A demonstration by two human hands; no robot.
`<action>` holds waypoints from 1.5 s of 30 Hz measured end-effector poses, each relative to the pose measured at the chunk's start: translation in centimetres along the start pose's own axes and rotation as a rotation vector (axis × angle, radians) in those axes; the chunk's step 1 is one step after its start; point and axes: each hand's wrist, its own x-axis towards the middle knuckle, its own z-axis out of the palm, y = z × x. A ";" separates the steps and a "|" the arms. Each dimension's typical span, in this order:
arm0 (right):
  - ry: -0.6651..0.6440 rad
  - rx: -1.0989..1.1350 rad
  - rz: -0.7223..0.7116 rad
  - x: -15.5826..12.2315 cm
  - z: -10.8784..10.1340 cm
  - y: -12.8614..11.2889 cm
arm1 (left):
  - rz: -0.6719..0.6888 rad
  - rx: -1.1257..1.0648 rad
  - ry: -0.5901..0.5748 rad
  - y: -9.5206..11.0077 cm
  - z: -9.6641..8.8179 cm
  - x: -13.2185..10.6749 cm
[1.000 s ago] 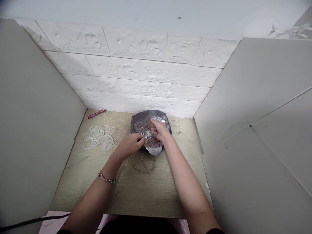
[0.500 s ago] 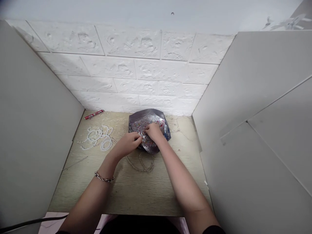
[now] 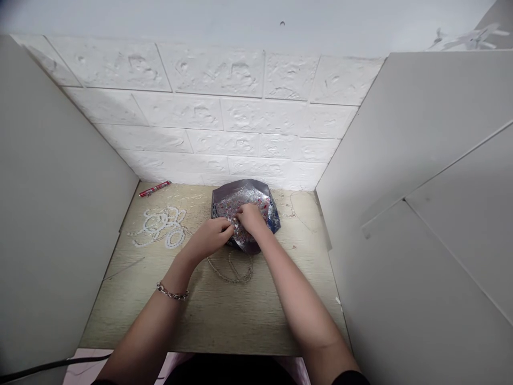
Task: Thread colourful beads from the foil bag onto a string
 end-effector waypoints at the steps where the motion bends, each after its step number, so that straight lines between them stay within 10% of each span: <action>1: -0.016 0.145 0.010 0.0 -0.3 0.1 | 0.001 -0.001 0.001 0.0 0.0 0.0; 6: -0.242 1.317 0.084 -0.5 -2.4 0.8 | 0.006 -0.016 0.000 -0.1 -0.1 0.0; 11: -0.419 1.673 0.074 -0.7 -3.0 1.5 | -0.027 0.002 -0.011 0.0 0.0 0.0; 23: -0.401 1.797 0.022 -0.6 -2.4 1.9 | 0.010 0.068 -0.007 0.1 0.2 0.0; 33: -0.511 1.833 0.245 -0.5 -1.7 0.7 | 0.025 0.060 -0.002 0.1 0.5 0.0; 38: -0.315 1.776 0.255 -0.3 -1.0 0.4 | 0.022 0.042 -0.012 0.0 0.6 0.1; 45: 0.089 1.108 0.178 0.0 -1.0 1.0 | 0.018 0.044 -0.024 -0.1 0.1 0.1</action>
